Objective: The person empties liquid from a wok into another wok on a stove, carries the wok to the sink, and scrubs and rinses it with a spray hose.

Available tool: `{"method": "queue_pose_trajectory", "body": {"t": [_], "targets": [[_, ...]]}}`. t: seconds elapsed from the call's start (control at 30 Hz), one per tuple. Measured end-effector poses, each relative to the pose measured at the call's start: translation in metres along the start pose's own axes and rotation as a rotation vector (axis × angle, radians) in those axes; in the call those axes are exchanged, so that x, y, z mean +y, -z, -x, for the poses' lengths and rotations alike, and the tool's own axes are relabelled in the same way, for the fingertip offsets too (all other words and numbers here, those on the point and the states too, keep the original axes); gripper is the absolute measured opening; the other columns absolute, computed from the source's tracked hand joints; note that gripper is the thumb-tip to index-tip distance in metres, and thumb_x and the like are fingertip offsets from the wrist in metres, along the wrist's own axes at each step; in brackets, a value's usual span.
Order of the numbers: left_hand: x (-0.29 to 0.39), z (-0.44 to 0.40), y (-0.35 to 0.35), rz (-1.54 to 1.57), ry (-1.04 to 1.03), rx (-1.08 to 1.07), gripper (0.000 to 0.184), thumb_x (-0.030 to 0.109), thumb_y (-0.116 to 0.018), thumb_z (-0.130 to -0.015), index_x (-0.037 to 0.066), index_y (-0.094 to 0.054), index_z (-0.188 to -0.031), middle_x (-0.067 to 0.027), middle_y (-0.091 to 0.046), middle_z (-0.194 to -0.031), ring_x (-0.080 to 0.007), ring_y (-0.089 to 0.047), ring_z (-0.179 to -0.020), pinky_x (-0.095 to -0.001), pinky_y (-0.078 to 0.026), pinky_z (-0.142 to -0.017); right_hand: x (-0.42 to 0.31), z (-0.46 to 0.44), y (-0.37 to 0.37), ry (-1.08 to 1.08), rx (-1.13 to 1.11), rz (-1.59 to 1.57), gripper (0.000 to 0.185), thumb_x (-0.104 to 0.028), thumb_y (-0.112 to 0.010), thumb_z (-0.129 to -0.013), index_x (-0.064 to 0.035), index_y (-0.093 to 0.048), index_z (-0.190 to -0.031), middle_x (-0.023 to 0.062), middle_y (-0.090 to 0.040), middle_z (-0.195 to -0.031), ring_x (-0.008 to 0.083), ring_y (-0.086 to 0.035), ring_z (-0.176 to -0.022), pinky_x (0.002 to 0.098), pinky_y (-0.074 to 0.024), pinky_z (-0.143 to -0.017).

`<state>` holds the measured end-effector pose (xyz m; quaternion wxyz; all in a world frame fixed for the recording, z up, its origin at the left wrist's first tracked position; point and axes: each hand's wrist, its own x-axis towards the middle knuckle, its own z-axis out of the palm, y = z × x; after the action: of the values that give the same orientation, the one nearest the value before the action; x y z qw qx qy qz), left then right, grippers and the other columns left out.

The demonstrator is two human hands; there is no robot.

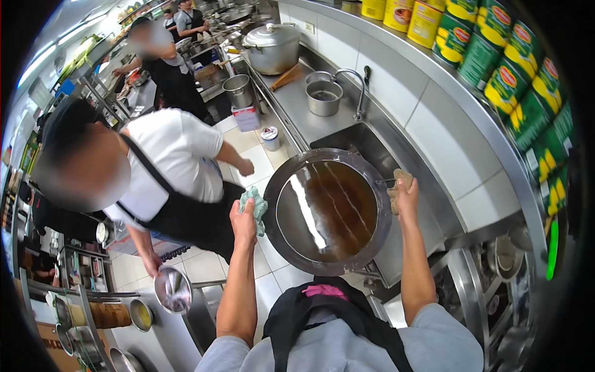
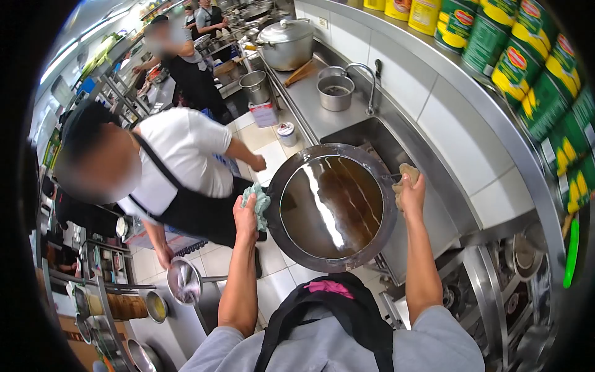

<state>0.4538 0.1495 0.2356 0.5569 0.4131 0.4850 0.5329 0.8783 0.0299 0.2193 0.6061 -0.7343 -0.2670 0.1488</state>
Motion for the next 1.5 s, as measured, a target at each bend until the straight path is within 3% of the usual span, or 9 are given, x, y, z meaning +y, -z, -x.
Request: {"method": "queue_pose_trajectory", "body": {"t": [0.3, 0.33, 0.43, 0.5, 0.6, 0.73, 0.87, 0.93, 1.5], "targets": [[0.008, -0.065, 0.011, 0.038, -0.063, 0.129, 0.017, 0.011, -0.058, -0.094, 0.0, -0.063, -0.106, -0.0099, -0.068, -0.096, -0.0171, -0.067, -0.081, -0.0329, -0.057, -0.073, -0.03, -0.075, -0.1, 0.107, -0.201, 0.104, 0.038, -0.025, -0.058, -0.095, 0.0024, -0.049, -0.12, 0.0239, -0.061, -0.113, 0.0365, -0.061, -0.104, 0.0424, -0.0469, -0.091], [0.014, -0.072, 0.015, -0.022, 0.011, 0.161, 0.018, 0.013, -0.059, -0.094, 0.0, -0.063, -0.107, -0.0105, -0.068, -0.098, -0.0186, -0.068, -0.08, -0.0341, -0.057, -0.073, -0.038, -0.075, -0.116, 0.238, -0.183, 0.058, 0.032, -0.02, -0.058, -0.095, 0.0011, -0.052, -0.119, 0.0144, -0.065, -0.1, 0.0206, -0.066, -0.084, 0.0359, -0.0539, -0.073], [0.037, -0.091, 0.017, -0.085, 0.066, 0.164, 0.022, 0.018, -0.056, -0.095, 0.006, -0.063, -0.111, -0.0092, -0.07, -0.089, -0.0192, -0.066, -0.063, -0.0303, -0.051, -0.044, -0.051, -0.079, -0.159, 0.2, -0.107, 0.276, 0.034, -0.025, -0.059, -0.095, 0.0, -0.047, -0.115, 0.0199, -0.065, -0.1, 0.029, -0.066, -0.083, 0.0395, -0.0526, -0.074], [0.018, -0.127, 0.046, 0.02, -0.039, 0.106, 0.033, 0.018, -0.053, -0.096, -0.003, -0.06, -0.12, -0.0137, -0.068, -0.106, -0.0242, -0.069, -0.086, -0.0333, -0.057, -0.076, -0.046, -0.086, -0.191, 0.087, -0.179, 0.145, 0.039, -0.029, -0.06, -0.093, -0.0019, -0.045, -0.117, 0.0269, -0.064, -0.101, 0.0427, -0.064, -0.092, 0.0509, -0.0492, -0.078], [0.019, -0.165, 0.079, -0.047, -0.07, 0.128, 0.035, 0.016, -0.051, -0.096, -0.005, -0.058, -0.124, -0.0139, -0.068, -0.108, -0.025, -0.069, -0.09, -0.0357, -0.057, -0.081, -0.066, -0.081, -0.229, -0.024, -0.21, 0.142, 0.042, -0.028, -0.061, -0.09, -0.0053, -0.042, -0.119, 0.0306, -0.064, -0.101, 0.0502, -0.06, -0.097, 0.058, -0.0462, -0.081], [0.027, -0.215, 0.111, 0.016, -0.085, 0.132, 0.033, 0.015, -0.056, -0.094, -0.005, -0.061, -0.121, -0.0133, -0.068, -0.104, -0.0243, -0.069, -0.086, -0.037, -0.059, -0.079, -0.067, -0.084, -0.293, 0.1, -0.212, 0.151, 0.039, -0.026, -0.06, -0.091, -0.0064, -0.042, -0.12, 0.027, -0.066, -0.094, 0.0465, -0.065, -0.084, 0.0526, -0.0513, -0.075], [0.042, -0.263, 0.144, -0.029, -0.111, 0.248, 0.023, 0.014, -0.064, -0.091, 0.0, -0.064, -0.109, -0.0094, -0.068, -0.099, -0.02, -0.068, -0.081, -0.0326, -0.058, -0.073, -0.074, -0.093, -0.375, -0.029, -0.304, -0.048, 0.027, -0.015, -0.06, -0.094, -0.0013, -0.048, -0.113, 0.0146, -0.065, -0.097, 0.0227, -0.064, -0.084, 0.038, -0.051, -0.076], [0.045, -0.289, 0.16, -0.005, -0.112, 0.254, 0.021, 0.012, -0.061, -0.092, -0.001, -0.06, -0.109, -0.0111, -0.068, -0.099, -0.0213, -0.069, -0.081, -0.0336, -0.059, -0.071, -0.082, -0.096, -0.405, 0.053, -0.29, 0.027, 0.034, -0.025, -0.061, -0.093, -0.0036, -0.046, -0.115, 0.0228, -0.067, -0.101, 0.0383, -0.066, -0.094, 0.0444, -0.0505, -0.078], [0.141, -0.587, 0.258, 0.002, -0.097, 0.317, 0.021, 0.011, -0.059, -0.092, -0.001, -0.061, -0.11, -0.0098, -0.068, -0.101, -0.0198, -0.068, -0.086, -0.0333, -0.055, -0.077, -0.141, -0.173, -0.725, -0.05, -0.298, -0.117, 0.052, -0.022, -0.065, -0.09, 0.0071, -0.045, -0.129, 0.0262, -0.059, -0.12, 0.035, -0.06, -0.111, 0.0391, -0.0455, -0.095]]}}
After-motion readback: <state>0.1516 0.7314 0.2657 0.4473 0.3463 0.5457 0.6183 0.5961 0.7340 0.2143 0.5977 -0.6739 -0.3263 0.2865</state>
